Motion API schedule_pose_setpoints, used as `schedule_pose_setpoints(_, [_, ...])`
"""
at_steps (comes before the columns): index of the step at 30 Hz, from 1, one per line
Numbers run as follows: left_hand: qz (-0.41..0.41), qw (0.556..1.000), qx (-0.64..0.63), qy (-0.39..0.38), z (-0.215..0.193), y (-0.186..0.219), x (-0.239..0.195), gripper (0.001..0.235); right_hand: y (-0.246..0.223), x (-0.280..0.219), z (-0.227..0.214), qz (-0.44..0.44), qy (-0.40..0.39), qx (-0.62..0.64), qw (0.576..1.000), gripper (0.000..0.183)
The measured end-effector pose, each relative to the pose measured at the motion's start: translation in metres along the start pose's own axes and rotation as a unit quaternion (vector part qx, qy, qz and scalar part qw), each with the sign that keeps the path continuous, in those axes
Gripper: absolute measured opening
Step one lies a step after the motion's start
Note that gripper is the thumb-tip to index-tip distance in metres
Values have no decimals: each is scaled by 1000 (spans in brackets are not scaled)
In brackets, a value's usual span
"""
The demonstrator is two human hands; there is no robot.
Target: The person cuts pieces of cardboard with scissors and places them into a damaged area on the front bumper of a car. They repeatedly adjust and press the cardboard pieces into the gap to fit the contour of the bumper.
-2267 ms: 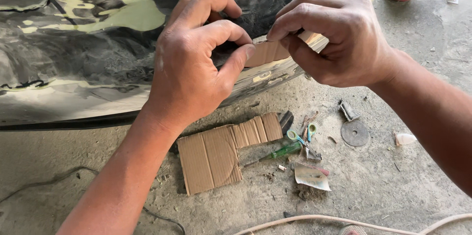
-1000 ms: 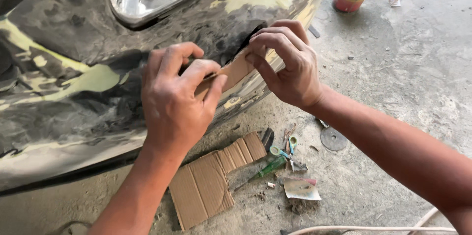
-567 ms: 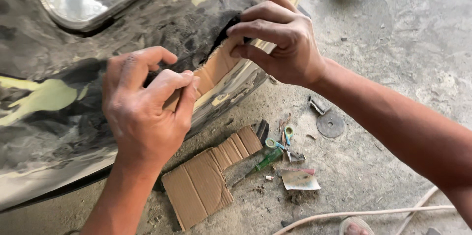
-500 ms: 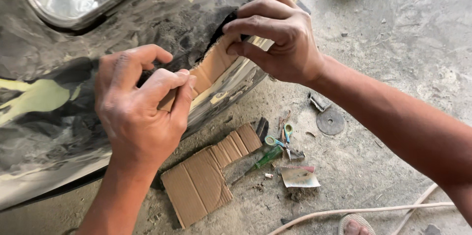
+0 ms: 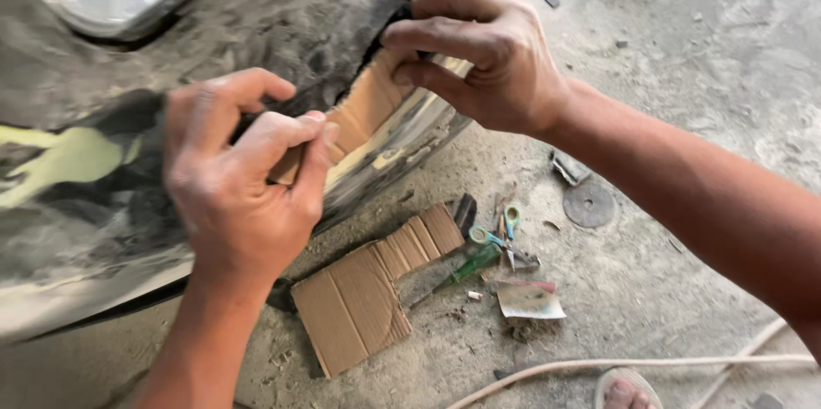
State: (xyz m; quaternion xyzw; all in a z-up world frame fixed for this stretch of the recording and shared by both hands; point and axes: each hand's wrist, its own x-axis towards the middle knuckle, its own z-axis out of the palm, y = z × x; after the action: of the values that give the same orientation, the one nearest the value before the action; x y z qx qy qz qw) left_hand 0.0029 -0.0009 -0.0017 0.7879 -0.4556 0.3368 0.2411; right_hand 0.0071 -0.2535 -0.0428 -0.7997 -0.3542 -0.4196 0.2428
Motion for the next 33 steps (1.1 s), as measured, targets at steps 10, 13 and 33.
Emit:
schedule_pose_setpoints(10, [10,999,39,34,-1,3,-3,7,-45,9,22,-47,44,-40,997,23])
schedule_pose_setpoints(13, [13,998,48,33,0,-1,-5,6,-51,14,29,-15,67,-35,997,14])
schedule_pose_setpoints(33, [45,997,51,46,8,-11,-10,7,-48,20,35,-78,86,-82,990,8])
